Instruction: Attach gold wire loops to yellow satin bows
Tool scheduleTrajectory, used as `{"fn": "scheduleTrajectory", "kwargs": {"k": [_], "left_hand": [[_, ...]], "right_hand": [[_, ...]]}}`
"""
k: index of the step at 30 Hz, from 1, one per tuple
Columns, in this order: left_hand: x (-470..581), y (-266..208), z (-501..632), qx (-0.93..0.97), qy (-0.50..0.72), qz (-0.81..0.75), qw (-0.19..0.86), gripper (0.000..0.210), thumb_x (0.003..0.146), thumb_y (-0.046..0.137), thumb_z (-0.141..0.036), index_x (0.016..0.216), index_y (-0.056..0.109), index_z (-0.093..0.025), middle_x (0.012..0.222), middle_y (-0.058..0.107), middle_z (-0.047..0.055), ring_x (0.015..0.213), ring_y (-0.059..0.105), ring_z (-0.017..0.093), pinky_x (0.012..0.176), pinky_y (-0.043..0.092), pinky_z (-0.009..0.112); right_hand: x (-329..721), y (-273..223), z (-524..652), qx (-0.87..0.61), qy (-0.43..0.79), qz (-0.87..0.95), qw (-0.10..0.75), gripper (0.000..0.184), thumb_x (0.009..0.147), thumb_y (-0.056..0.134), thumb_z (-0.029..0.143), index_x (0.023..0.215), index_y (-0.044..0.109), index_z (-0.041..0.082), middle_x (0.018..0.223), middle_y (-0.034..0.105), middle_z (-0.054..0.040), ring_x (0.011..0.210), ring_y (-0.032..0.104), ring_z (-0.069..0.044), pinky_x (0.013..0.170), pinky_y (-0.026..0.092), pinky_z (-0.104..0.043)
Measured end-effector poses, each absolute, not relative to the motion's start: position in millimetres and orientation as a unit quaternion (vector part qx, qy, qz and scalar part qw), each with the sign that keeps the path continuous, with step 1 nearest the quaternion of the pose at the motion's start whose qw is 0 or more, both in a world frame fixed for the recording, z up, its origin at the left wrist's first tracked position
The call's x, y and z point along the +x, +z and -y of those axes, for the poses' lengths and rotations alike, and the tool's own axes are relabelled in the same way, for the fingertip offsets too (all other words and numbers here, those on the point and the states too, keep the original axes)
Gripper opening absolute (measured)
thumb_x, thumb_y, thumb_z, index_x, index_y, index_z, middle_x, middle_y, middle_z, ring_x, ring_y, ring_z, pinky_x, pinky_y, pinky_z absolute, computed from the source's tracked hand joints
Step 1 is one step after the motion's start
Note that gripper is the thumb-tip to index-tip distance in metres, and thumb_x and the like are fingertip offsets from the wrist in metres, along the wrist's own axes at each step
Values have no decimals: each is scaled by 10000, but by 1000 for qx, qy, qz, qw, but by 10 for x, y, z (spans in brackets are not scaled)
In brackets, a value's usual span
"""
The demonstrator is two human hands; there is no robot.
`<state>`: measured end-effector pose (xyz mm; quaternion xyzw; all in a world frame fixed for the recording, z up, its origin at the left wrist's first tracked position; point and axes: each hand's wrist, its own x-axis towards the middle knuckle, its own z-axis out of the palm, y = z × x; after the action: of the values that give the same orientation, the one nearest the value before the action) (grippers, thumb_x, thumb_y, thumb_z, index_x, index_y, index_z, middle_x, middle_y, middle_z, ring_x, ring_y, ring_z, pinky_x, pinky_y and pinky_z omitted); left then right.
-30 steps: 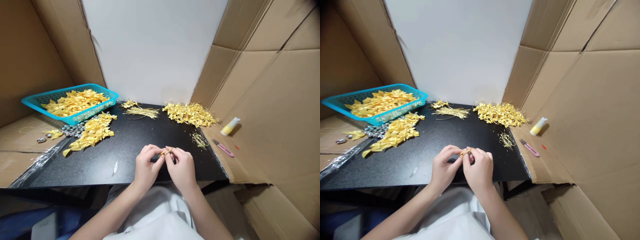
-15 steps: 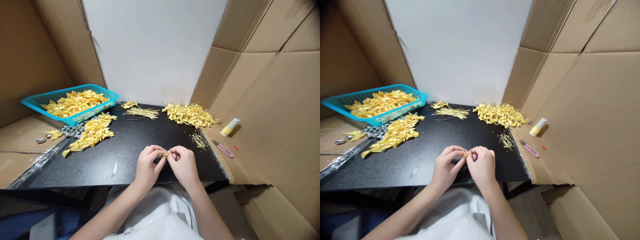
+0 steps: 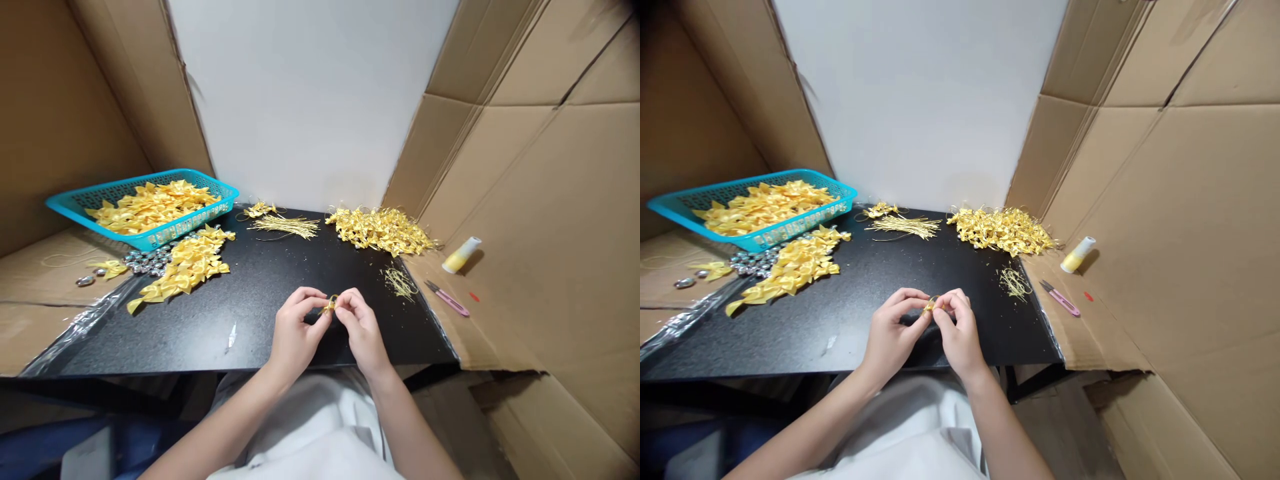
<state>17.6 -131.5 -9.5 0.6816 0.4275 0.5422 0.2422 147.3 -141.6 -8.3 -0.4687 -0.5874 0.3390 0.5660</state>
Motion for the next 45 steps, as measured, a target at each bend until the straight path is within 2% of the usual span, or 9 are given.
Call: {"fn": "scheduleTrajectory", "kwargs": {"k": [6,10,16,20,25,29,32,40,45], "left_hand": [[162,-75,1283,665,543,-439,264,96,799,630,-204,745,708,-191,885,660,49,832,625,175,765,494,291],[152,-67,1277,650,545,-452,276,94,789,637,-210,736,713,-193,877,661,44,814,615,169,742,482,279],[136,-68,1257,625,548,-463,306,123,783,654,-263,704,717,-194,806,655,28,713,584,138,593,414,229],[123,-77,1229,588,553,-450,382,138,751,682,-294,691,726,-178,801,640,40,682,571,136,550,417,219],[125,-52,1215,518,560,-414,497,155,701,712,-312,661,709,-162,791,646,38,729,601,153,658,490,240],[129,-24,1206,479,551,-401,554,170,662,746,-319,732,743,-164,855,725,61,779,646,181,707,514,267],[124,-13,1198,467,535,-404,577,225,655,765,-318,818,764,-163,839,755,72,747,662,182,672,511,262],[85,-8,1142,448,549,-408,576,175,661,785,-307,762,756,-167,828,767,74,781,698,196,611,490,229],[61,-18,1121,429,549,-406,591,231,626,816,-325,771,752,-158,812,762,76,755,702,196,590,486,220]], "right_hand": [[1517,-22,1518,-464,315,642,523,130,834,471,235,717,523,208,908,499,-32,951,487,-202,875,415,-342],[1550,-30,1590,-447,307,668,509,131,837,445,247,722,495,212,948,494,-38,977,474,-210,897,402,-364],[1583,-139,1589,-366,351,670,542,95,839,442,256,759,469,212,989,505,-51,993,513,-210,920,421,-382],[1569,-161,1573,-334,380,659,557,134,887,482,302,786,478,214,963,540,-55,919,558,-187,867,488,-358],[1510,-116,1590,-320,422,605,595,162,936,488,352,844,483,219,998,615,-65,891,641,-174,845,544,-366],[1478,-99,1597,-306,438,569,624,166,927,530,353,835,502,218,913,664,-41,845,680,-171,809,572,-359],[1473,-94,1592,-300,458,547,633,140,891,601,313,823,530,213,868,680,-20,792,697,-158,779,591,-341],[1537,-69,1595,-348,434,501,663,111,808,703,221,842,598,210,795,721,2,760,722,-157,753,615,-310],[1555,-106,1583,-372,388,509,672,37,775,729,186,804,713,204,790,754,-14,745,738,-173,727,626,-285]]}}
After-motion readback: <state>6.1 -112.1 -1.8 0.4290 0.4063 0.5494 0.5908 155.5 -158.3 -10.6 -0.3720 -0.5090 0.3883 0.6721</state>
